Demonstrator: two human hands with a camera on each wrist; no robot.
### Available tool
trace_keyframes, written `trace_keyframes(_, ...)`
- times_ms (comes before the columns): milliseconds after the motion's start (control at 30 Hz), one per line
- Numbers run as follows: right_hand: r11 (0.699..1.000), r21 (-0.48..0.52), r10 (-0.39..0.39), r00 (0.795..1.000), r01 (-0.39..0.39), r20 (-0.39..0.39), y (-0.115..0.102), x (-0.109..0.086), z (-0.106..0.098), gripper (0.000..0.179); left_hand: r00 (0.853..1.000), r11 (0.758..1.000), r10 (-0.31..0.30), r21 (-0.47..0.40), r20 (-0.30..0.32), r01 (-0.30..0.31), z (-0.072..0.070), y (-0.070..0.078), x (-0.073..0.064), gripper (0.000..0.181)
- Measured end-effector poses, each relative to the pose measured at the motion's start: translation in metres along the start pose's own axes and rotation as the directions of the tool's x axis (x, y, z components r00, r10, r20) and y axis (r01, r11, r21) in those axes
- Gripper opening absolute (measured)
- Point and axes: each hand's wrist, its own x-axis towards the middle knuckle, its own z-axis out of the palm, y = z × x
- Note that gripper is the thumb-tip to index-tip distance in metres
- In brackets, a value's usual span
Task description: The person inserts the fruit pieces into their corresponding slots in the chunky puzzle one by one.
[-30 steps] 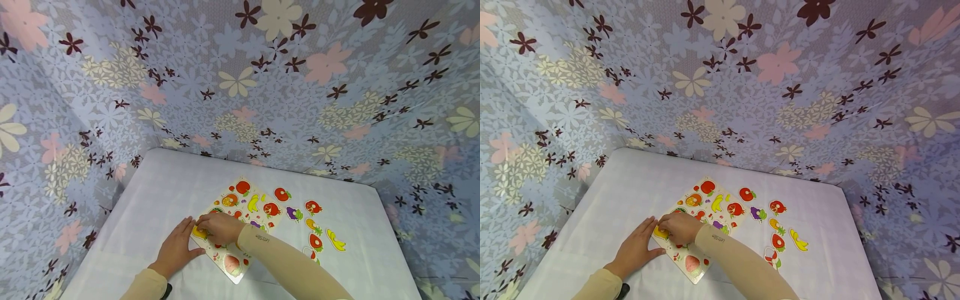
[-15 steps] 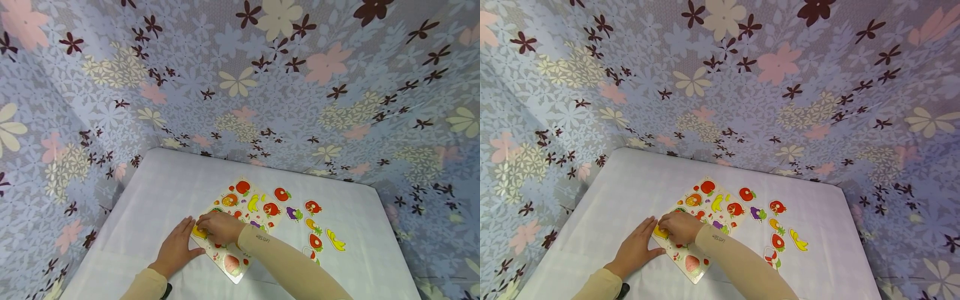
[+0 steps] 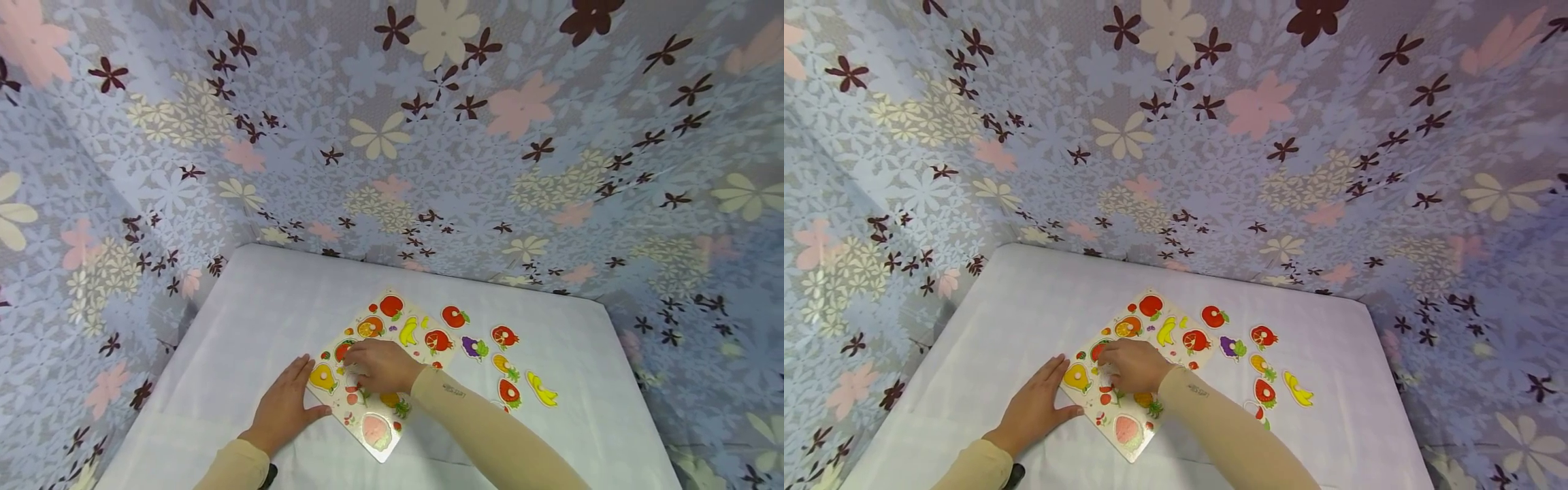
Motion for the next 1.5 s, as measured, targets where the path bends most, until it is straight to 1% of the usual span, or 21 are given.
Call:
trace_keyframes(133, 0.998, 0.023, 0.067, 0.998, -0.067, -0.017, 0.015, -0.022, -0.003, 0.03, 1.0, 1.0, -0.021, 0.004, 0.023, 0.021, 0.003, 0.0, 0.002, 0.104)
trace_keyframes(300, 0.989, 0.053, 0.139, 0.989, -0.136, -0.052, 0.036, -0.052, -0.009, 0.032, 0.999, 1.0, -0.031, -0.006, 0.02, 0.031, 0.003, 0.0, 0.002, 0.105)
trace_keyframes(467, 0.976, 0.091, 0.205, 0.975, -0.197, -0.081, 0.053, -0.084, -0.014, 0.032, 0.999, 0.999, -0.039, -0.019, 0.021, 0.039, 0.002, 0.001, 0.001, 0.105)
trace_keyframes(567, 0.971, 0.09, 0.231, 0.968, -0.222, -0.101, 0.063, -0.102, -0.016, 0.031, 0.999, 0.999, -0.037, -0.015, 0.017, 0.037, 0.002, 0.0, 0.001, 0.105)
trace_keyframes(733, 0.959, 0.078, 0.281, 0.947, -0.272, -0.155, 0.078, -0.13, -0.019, 0.03, 0.999, 0.999, -0.036, -0.012, 0.014, 0.036, 0.001, 0.0, 0.001, 0.105)
trace_keyframes(800, 0.951, 0.079, 0.308, 0.935, -0.298, -0.176, 0.084, -0.14, -0.021, 0.03, 0.999, 0.999, -0.038, -0.016, 0.017, 0.039, 0.0, 0.001, 0.001, 0.105)
trace_keyframes(900, 0.934, 0.076, 0.356, 0.917, -0.348, -0.181, 0.09, -0.155, -0.023, 0.031, 0.999, 0.999, -0.038, -0.02, 0.021, 0.038, -0.001, 0.001, 0.0, 0.105)
trace_keyframes(1067, 0.889, 0.097, 0.458, 0.876, -0.448, -0.152, 0.098, -0.179, -0.022, 0.034, 0.999, 0.999, -0.042, -0.014, 0.022, 0.043, 0.0, 0.002, -0.001, 0.105)
trace_keyframes(1133, 0.872, 0.113, 0.489, 0.859, -0.477, -0.153, 0.1, -0.189, -0.02, 0.035, 0.999, 0.999, -0.041, -0.014, 0.018, 0.041, 0.0, 0.002, -0.001, 0.105)
trace_keyframes(1300, 0.845, 0.136, 0.534, 0.826, -0.517, -0.18, 0.099, -0.215, -0.013, 0.037, 0.999, 0.999, -0.035, -0.013, 0.012, 0.035, 0.002, 0.004, 0.0, 0.105)
trace_keyframes(1500, 0.794, 0.138, 0.607, 0.774, -0.592, -0.179, 0.091, -0.242, -0.001, 0.04, 0.999, 0.999, -0.036, -0.001, 0.015, 0.036, 0.002, 0.006, 0.001, 0.106)
